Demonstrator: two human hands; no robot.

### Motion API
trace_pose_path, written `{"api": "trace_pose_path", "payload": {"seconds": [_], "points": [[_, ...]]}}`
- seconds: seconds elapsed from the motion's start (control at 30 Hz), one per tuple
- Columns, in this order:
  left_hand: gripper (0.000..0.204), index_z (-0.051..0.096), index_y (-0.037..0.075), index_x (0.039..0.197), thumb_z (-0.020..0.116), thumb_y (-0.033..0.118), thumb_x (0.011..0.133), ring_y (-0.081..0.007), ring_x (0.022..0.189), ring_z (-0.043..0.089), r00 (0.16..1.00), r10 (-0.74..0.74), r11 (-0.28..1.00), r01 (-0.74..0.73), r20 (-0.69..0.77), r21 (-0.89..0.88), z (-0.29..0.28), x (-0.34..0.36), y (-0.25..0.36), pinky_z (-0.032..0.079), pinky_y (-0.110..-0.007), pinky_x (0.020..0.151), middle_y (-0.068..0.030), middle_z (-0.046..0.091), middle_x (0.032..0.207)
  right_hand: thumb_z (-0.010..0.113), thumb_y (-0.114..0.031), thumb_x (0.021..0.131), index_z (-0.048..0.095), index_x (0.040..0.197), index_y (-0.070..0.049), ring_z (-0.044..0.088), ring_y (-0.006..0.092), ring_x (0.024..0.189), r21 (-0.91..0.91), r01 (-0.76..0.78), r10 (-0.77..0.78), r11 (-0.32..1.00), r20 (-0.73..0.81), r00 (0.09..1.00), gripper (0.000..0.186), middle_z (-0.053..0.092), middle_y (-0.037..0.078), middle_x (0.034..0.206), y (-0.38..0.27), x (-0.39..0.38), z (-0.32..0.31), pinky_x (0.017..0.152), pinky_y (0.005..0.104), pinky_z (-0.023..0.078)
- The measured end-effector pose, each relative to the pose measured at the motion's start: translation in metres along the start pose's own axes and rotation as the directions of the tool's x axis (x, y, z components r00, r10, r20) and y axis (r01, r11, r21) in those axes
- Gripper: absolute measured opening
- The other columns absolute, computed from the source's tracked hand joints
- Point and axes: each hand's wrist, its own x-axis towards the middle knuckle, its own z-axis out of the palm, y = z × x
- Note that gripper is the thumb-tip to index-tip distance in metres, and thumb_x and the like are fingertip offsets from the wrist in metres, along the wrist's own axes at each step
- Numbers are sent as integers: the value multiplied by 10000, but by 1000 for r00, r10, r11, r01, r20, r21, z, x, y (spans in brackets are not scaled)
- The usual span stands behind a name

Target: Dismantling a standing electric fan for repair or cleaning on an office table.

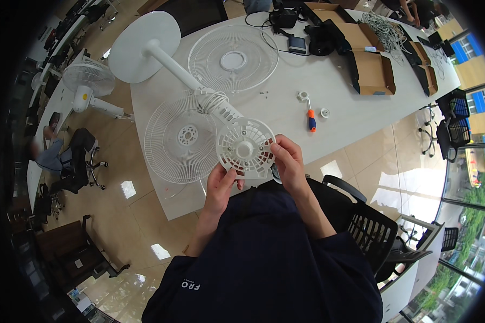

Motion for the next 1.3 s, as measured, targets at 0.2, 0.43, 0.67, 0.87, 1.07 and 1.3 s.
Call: {"api": "trace_pose_path", "payload": {"seconds": [0.2, 0.43, 0.67, 0.87, 1.07, 1.3], "points": [[374, 499, 7, 1145, 662, 140, 836, -156, 840, 560, 924, 337, 753, -151, -179, 640, 4, 7, -5, 451, -295, 699, -76, 589, 936, 609, -116, 866, 594, 878, 14, 521, 95, 742, -277, 231, -223, 933, 61, 973, 131, 575, 25, 803, 1, -2, -3, 679, 261, 419], [466, 489, 8, 1183, 715, 171, 808, -146, 871, 580, 932, 348, 796, -239, -98, 555, 12, 12, -2, 460, -296, 721, -78, 604, 958, 756, -128, 730, 634, 853, -32, 603, 210, 695, -618, 494, -333, 612, 366, 869, 198, 606, 73, 734, -4, 0, 12, 660, 298, 463], [418, 467, 4, 1236, 636, 145, 881, -118, 931, 579, 955, 298, 943, -294, 1, 153, -11, 8, -17, 474, -270, 823, -66, 584, 1083, 692, -166, 790, 624, 920, -9, 593, 200, 797, -332, 454, -301, 827, 420, 856, 215, 610, 86, 825, -12, 2, 18, 736, 302, 456], [505, 410, 37, 1347, 539, 301, 937, -220, 1165, 551, 997, 64, 795, -23, 45, -607, -40, -4, -52, 480, -400, 992, -110, 517, 1299, 585, -70, 863, 590, 996, 34, 546, 176, 869, -321, 390, -321, 863, 249, 914, 169, 567, 94, 963, -11, 7, 1, 830, 311, 435], [513, 397, 37, 1359, 549, 278, 933, -222, 1176, 545, 986, 119, 811, -30, 114, -585, -28, -1, -39, 485, -401, 989, -116, 509, 1310, 572, -50, 876, 591, 999, 35, 557, 152, 908, -272, 267, -214, 924, 210, 954, 151, 575, 76, 967, -7, 2, 4, 837, 299, 447], [410, 458, 11, 1246, 629, 129, 893, -120, 1014, 565, 977, 213, 975, -214, -10, -57, -3, 8, -8, 463, -263, 871, -58, 565, 1137, 527, -149, 940, 578, 1121, 26, 567, 144, 941, -380, 155, -117, 912, 121, 986, 256, 606, 93, 1055, -7, 9, -2, 855, 299, 449]]}}
